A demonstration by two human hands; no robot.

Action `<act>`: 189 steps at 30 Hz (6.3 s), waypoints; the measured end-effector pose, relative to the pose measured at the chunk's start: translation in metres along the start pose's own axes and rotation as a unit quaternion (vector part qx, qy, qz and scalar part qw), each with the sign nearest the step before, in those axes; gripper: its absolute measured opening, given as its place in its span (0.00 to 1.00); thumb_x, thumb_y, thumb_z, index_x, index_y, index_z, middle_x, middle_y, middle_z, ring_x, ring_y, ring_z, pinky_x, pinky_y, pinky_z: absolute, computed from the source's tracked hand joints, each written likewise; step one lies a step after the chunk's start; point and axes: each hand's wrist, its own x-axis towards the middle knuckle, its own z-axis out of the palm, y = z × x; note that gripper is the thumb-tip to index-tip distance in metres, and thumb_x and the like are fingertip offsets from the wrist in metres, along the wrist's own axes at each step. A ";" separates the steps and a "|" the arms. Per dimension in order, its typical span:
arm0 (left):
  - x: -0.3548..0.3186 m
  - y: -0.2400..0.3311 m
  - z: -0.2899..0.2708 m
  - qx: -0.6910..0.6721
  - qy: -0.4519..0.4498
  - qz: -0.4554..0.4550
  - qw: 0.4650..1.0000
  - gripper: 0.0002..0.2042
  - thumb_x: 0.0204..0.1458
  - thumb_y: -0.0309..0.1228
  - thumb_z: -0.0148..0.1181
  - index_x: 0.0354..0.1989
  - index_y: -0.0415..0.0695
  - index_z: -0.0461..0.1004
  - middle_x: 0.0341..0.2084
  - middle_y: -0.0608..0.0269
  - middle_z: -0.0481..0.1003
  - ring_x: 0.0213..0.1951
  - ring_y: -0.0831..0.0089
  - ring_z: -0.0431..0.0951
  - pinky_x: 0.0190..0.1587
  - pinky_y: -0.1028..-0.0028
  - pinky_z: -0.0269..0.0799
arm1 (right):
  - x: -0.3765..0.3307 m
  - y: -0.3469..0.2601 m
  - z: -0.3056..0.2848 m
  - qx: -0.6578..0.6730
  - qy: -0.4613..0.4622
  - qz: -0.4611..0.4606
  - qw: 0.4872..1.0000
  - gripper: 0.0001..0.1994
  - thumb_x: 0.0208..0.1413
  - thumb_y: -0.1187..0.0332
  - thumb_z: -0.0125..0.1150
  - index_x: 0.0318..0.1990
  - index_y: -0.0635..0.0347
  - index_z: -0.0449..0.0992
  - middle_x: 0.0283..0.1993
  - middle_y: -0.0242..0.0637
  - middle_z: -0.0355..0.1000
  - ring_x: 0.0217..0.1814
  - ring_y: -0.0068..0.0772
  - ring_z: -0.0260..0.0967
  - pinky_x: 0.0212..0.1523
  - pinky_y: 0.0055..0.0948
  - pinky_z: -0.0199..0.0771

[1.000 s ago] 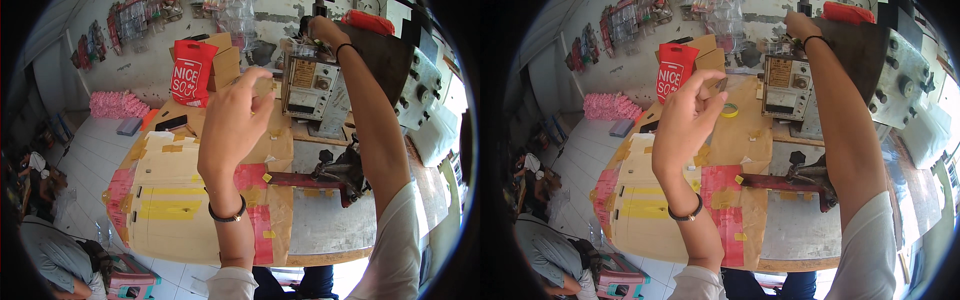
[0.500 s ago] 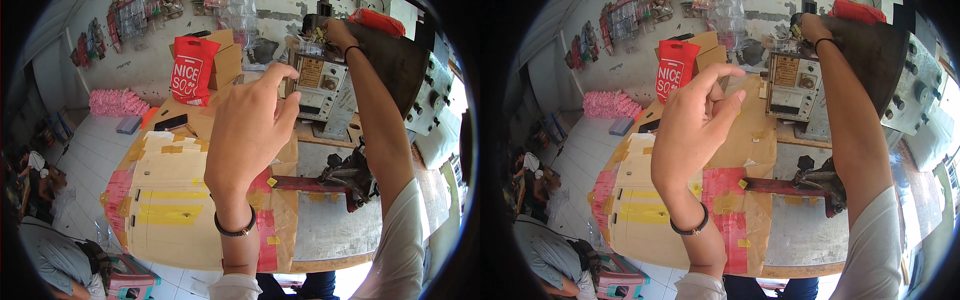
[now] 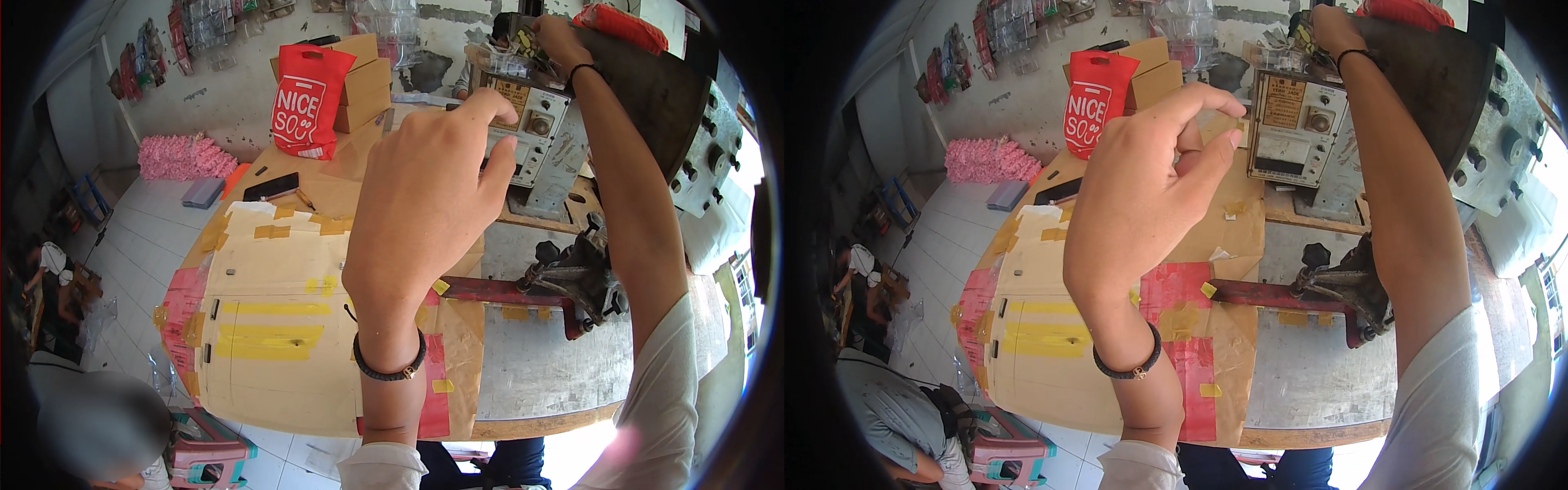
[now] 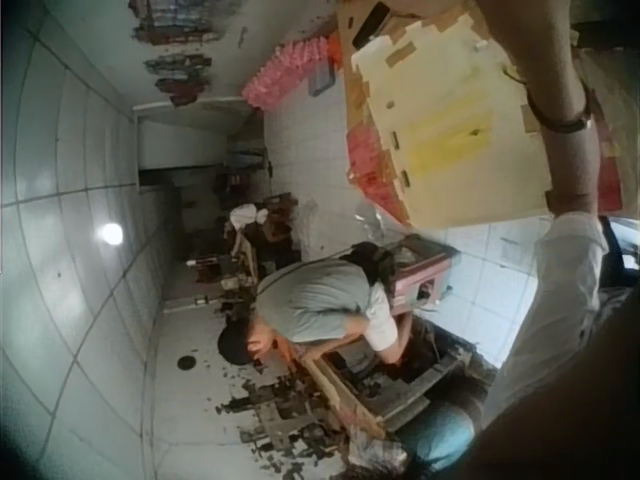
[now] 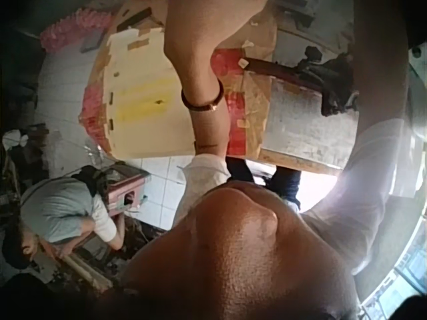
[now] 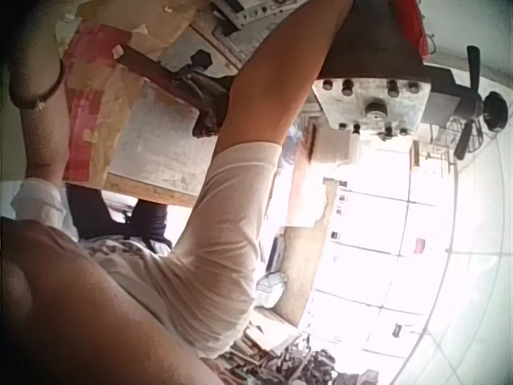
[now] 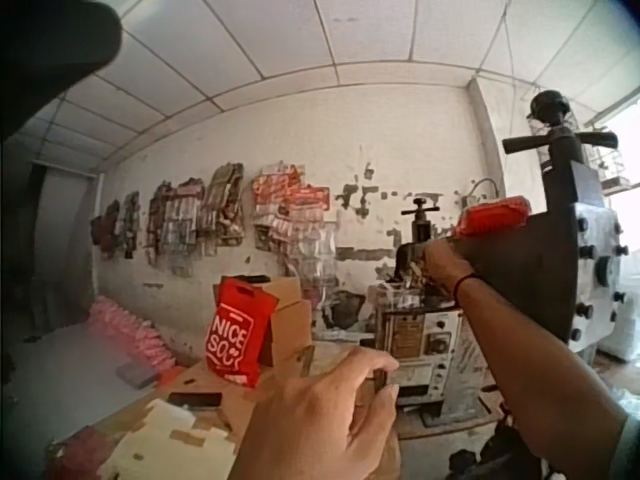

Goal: The person applies pieces of tape to a frame by hand, positioning the frame on a work surface and pressing the tape down.

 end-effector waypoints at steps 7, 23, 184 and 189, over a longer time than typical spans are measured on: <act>-0.001 0.002 0.000 -0.002 -0.004 0.000 1.000 0.07 0.59 0.30 0.60 0.42 0.42 0.79 0.18 0.52 0.77 0.27 0.54 0.80 0.33 0.58 0.74 | 0.009 0.007 -0.001 -0.009 0.012 -0.019 1.000 0.12 0.54 0.72 0.64 0.46 0.63 0.82 0.44 0.54 0.80 0.49 0.53 0.80 0.52 0.43 0.77; -0.001 0.004 0.001 0.010 0.000 0.004 1.000 0.06 0.59 0.31 0.59 0.40 0.43 0.79 0.21 0.51 0.79 0.29 0.51 0.81 0.36 0.57 0.76 | -0.056 -0.057 -0.049 -0.207 -0.105 0.026 0.972 0.14 0.60 0.73 0.51 0.46 0.67 0.82 0.51 0.58 0.78 0.54 0.58 0.78 0.53 0.49 0.79; -0.213 -0.005 0.146 0.192 -0.373 -0.056 0.906 0.35 0.66 0.51 0.47 0.72 0.36 0.56 0.74 0.46 0.52 0.74 0.50 0.52 0.74 0.56 0.49 | -0.608 0.134 -0.174 0.304 -0.228 0.083 0.921 0.08 0.58 0.73 0.63 0.45 0.61 0.81 0.43 0.42 0.80 0.39 0.38 0.78 0.44 0.33 0.77; -0.208 -0.002 0.171 0.236 -0.312 -0.041 0.919 0.28 0.67 0.45 0.47 0.66 0.34 0.66 0.65 0.43 0.63 0.68 0.47 0.61 0.69 0.55 0.59 | -0.613 0.137 -0.170 0.290 -0.191 0.029 0.937 0.08 0.58 0.74 0.63 0.44 0.63 0.81 0.42 0.40 0.79 0.38 0.35 0.78 0.42 0.32 0.78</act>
